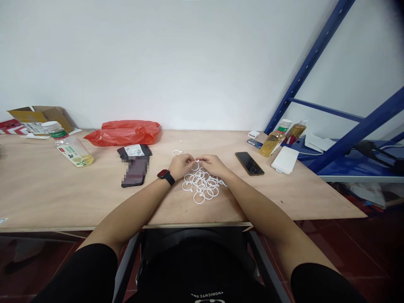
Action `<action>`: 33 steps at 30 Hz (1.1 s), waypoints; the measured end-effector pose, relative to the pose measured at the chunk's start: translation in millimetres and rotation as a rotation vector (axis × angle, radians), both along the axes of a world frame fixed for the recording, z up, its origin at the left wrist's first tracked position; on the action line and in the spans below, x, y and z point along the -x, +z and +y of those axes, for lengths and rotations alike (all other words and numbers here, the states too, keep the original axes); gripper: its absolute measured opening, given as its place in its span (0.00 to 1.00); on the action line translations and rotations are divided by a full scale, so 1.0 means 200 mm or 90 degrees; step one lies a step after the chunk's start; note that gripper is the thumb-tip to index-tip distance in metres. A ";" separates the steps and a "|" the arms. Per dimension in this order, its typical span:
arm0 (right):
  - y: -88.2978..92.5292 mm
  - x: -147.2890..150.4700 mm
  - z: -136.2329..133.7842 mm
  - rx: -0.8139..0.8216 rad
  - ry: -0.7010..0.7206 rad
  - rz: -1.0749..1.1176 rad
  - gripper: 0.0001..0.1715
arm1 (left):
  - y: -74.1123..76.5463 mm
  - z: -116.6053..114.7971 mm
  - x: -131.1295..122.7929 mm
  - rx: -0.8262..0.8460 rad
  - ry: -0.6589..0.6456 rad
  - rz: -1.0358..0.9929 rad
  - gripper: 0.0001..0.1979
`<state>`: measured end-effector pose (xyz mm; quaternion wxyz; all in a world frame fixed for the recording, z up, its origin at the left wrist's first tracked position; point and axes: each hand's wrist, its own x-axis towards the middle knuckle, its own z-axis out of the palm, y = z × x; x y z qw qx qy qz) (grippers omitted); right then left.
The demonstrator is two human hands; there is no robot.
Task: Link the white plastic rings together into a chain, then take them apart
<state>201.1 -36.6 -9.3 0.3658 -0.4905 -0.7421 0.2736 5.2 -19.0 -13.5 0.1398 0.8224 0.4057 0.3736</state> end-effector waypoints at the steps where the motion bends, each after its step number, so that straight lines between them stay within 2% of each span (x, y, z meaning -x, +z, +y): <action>1: 0.00 0.00 0.00 0.008 -0.010 0.026 0.14 | 0.00 0.00 0.00 -0.008 -0.002 -0.007 0.08; 5: 0.01 0.01 0.01 0.023 -0.041 0.112 0.12 | 0.00 -0.01 -0.01 -0.037 -0.006 -0.008 0.10; 9: 0.02 0.02 0.01 0.039 -0.055 0.131 0.12 | 0.01 -0.01 -0.01 -0.064 -0.013 0.004 0.10; 17: 0.05 0.06 -0.01 -0.052 -0.114 0.107 0.09 | 0.05 -0.05 -0.05 -0.111 0.005 0.091 0.09; 20: 0.03 0.07 0.01 -0.068 -0.126 0.123 0.11 | 0.07 -0.06 -0.07 -0.125 0.019 0.099 0.11; 23: 0.01 0.06 0.03 -0.055 -0.094 0.131 0.22 | 0.07 -0.01 -0.02 -0.109 0.079 0.096 0.10; 25: 0.00 0.05 0.02 -0.048 -0.078 0.096 0.31 | 0.06 0.05 0.04 -0.065 0.179 0.100 0.08; 26: 0.00 0.05 0.02 -0.047 -0.076 0.068 0.32 | 0.05 0.08 0.08 -0.041 0.228 0.116 0.08; 28: 0.00 0.04 0.01 -0.053 -0.080 0.016 0.28 | 0.04 0.14 0.16 0.002 0.307 0.159 0.08; 30: 0.00 0.03 0.01 -0.070 -0.083 -0.009 0.23 | 0.02 0.18 0.22 0.035 0.342 0.191 0.10; 33: 0.01 0.03 0.00 -0.106 -0.075 -0.017 0.18 | 0.02 0.19 0.24 0.013 0.313 0.185 0.15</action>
